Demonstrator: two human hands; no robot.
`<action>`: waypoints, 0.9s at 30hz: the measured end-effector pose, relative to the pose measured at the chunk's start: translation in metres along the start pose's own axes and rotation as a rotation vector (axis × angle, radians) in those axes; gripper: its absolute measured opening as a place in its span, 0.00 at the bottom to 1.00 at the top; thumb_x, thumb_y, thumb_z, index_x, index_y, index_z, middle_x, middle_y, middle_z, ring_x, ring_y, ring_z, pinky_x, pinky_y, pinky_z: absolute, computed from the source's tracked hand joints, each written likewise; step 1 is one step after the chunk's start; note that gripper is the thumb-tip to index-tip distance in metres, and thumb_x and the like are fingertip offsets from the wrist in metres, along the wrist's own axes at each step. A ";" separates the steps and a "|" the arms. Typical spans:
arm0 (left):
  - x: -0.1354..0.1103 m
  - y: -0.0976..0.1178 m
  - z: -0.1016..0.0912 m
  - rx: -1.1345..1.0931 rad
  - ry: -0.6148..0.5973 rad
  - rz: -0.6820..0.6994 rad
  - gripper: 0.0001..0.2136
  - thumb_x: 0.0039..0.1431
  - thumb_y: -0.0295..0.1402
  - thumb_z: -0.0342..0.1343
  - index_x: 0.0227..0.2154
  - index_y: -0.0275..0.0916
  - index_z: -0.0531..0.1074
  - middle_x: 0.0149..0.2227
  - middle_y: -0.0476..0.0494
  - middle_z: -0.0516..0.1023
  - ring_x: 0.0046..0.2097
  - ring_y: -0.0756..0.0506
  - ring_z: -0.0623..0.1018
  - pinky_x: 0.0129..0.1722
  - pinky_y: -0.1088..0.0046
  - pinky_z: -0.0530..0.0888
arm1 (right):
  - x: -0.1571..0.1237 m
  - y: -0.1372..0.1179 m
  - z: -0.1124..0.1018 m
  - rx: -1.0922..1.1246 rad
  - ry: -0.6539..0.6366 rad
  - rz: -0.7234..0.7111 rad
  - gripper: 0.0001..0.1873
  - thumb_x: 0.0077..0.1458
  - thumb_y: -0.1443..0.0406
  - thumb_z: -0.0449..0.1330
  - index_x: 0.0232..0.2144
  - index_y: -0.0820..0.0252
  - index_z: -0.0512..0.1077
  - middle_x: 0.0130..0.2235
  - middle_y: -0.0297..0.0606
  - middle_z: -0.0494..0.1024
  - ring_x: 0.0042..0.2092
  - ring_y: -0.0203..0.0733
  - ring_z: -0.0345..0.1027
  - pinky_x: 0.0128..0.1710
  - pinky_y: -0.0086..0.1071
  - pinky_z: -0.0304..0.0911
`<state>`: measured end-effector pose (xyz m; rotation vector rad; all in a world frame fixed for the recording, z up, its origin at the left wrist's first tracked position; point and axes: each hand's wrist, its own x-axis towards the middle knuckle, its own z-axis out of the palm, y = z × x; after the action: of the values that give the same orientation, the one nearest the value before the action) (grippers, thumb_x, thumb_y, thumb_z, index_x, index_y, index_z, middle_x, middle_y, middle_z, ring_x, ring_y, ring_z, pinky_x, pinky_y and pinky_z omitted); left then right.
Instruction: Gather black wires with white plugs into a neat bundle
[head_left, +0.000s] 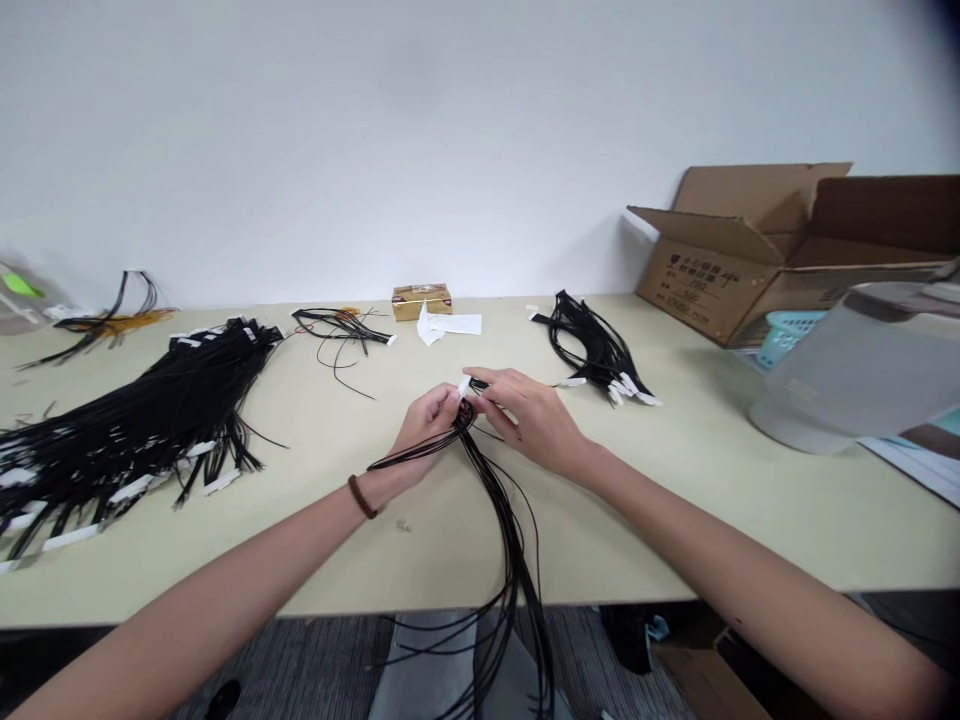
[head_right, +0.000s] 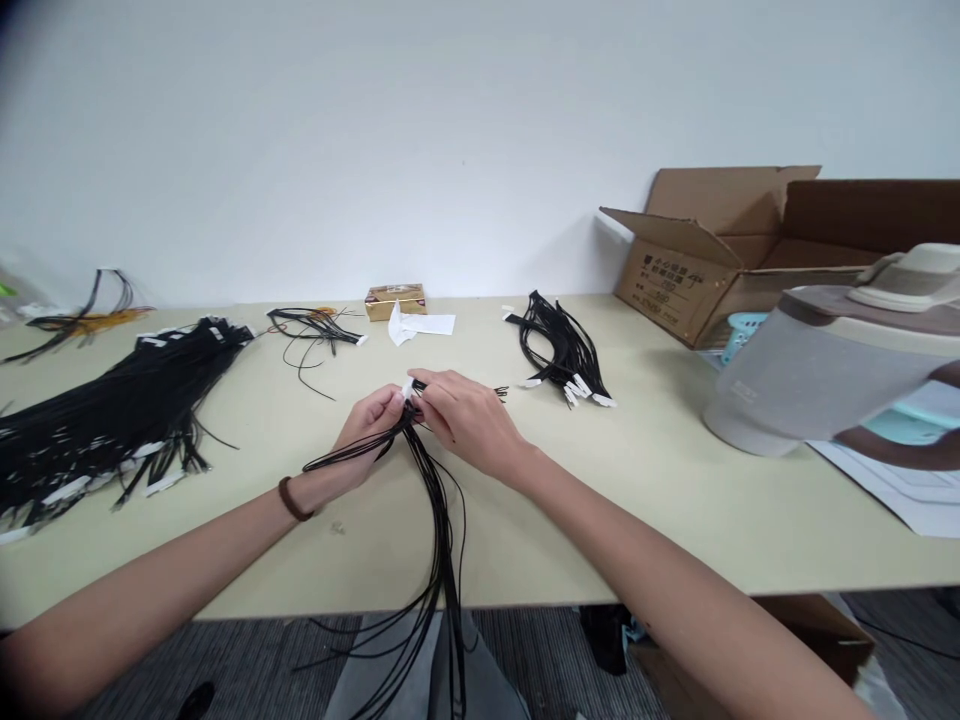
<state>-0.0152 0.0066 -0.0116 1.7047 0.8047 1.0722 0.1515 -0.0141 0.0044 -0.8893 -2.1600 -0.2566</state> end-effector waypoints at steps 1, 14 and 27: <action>0.000 0.000 0.000 -0.010 -0.001 0.001 0.16 0.55 0.45 0.46 0.26 0.36 0.66 0.28 0.47 0.66 0.32 0.49 0.65 0.34 0.74 0.65 | -0.001 0.000 0.000 0.020 0.003 0.011 0.09 0.59 0.67 0.47 0.28 0.59 0.64 0.47 0.40 0.72 0.41 0.37 0.67 0.38 0.32 0.63; -0.001 0.006 0.008 -0.388 -0.015 -0.114 0.11 0.55 0.38 0.50 0.28 0.35 0.69 0.30 0.44 0.73 0.33 0.49 0.72 0.38 0.71 0.69 | 0.001 0.007 -0.001 -0.024 0.036 -0.006 0.08 0.59 0.66 0.48 0.31 0.58 0.66 0.45 0.38 0.74 0.42 0.37 0.67 0.40 0.31 0.63; 0.004 0.012 -0.004 -0.624 -0.067 -0.470 0.03 0.54 0.29 0.52 0.29 0.36 0.69 0.40 0.40 0.77 0.36 0.44 0.78 0.42 0.66 0.71 | -0.003 0.066 -0.025 -0.401 0.260 0.019 0.09 0.57 0.65 0.51 0.40 0.59 0.65 0.40 0.42 0.73 0.42 0.42 0.66 0.39 0.34 0.63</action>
<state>-0.0165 0.0076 0.0017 0.9583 0.6857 0.8157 0.2115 0.0222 0.0126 -1.0316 -1.8864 -0.7727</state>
